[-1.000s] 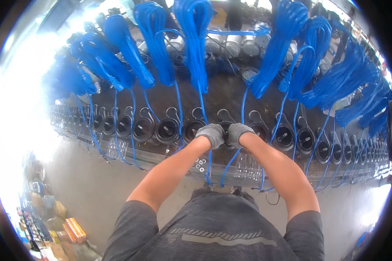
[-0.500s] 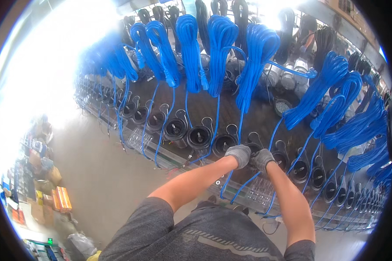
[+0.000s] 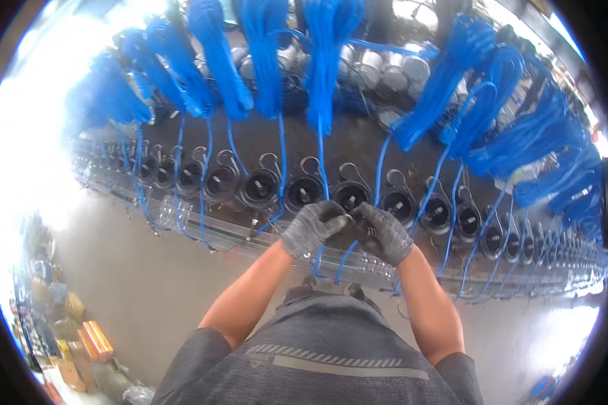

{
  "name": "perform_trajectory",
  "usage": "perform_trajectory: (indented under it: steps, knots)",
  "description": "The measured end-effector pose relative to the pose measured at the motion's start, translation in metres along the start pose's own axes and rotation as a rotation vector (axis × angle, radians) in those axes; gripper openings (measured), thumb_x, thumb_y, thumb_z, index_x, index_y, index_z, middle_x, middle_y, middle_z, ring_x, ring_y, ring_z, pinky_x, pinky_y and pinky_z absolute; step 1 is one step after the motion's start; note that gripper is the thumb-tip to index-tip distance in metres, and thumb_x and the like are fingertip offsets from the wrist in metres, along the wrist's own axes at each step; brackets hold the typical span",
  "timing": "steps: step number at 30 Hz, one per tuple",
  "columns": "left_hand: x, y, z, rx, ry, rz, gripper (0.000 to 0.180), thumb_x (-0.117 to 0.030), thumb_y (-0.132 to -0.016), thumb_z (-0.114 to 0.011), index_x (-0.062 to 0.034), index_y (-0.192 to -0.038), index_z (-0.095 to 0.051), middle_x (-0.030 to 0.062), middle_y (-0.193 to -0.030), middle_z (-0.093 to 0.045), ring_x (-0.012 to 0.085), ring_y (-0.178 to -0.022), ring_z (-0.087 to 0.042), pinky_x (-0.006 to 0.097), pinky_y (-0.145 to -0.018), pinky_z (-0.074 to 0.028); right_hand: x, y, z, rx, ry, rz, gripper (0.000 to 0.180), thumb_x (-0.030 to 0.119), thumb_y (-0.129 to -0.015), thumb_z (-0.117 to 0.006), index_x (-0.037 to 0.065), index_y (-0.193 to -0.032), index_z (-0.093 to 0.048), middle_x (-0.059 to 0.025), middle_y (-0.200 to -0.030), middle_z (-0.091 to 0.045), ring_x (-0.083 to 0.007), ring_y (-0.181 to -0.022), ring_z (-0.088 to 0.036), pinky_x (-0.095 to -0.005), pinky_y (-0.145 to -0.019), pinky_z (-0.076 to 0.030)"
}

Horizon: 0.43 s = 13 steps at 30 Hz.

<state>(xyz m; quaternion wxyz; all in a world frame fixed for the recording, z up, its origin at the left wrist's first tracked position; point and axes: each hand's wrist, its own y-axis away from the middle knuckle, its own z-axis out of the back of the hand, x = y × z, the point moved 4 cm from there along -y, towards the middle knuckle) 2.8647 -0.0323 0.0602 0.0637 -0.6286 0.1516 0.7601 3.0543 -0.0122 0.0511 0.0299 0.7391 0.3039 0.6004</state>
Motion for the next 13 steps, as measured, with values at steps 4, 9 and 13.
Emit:
perform_trajectory:
  steps: [4,9,13]
  knots:
    - [0.002,0.011,-0.008,-0.095,0.293,0.003,0.018,-0.015,-0.096,-0.074,-0.0018,-0.108,-0.071,0.0033,-0.087,-0.072,0.01,-0.076,-0.066,0.027,-0.067,-0.054,-0.031,0.005,0.007,-0.013,-0.225,0.039,0.024,0.031,-0.106,-0.059,0.01,-0.115,-0.067,0.0005,-0.083,-0.059,-0.0069,-0.05,-0.044,-0.0214,-0.04,-0.028]
    - [-0.018,0.019,-0.035,-0.154,-0.12,-0.26,0.014,-0.009,-0.093,-0.077,-0.0061,-0.106,-0.071,0.003,-0.086,-0.074,0.0092,-0.077,-0.069,0.026,-0.071,-0.056,-0.041,0.013,0.019,-0.162,0.245,0.525,0.017,0.022,-0.104,-0.061,0.01,-0.115,-0.066,-0.0025,-0.091,-0.061,-0.0093,-0.057,-0.051,-0.0215,-0.046,-0.037]
    - [-0.009,0.019,-0.048,-0.163,-0.414,-0.585,0.026,-0.017,-0.089,-0.083,-0.0108,-0.112,-0.072,0.005,-0.101,-0.078,0.0236,-0.086,-0.075,0.032,-0.074,-0.059,-0.031,0.031,0.009,-0.217,0.258,0.215,0.018,0.013,-0.101,-0.065,0.009,-0.118,-0.065,-0.0057,-0.107,-0.065,-0.0139,-0.084,-0.064,-0.0271,-0.072,-0.055]
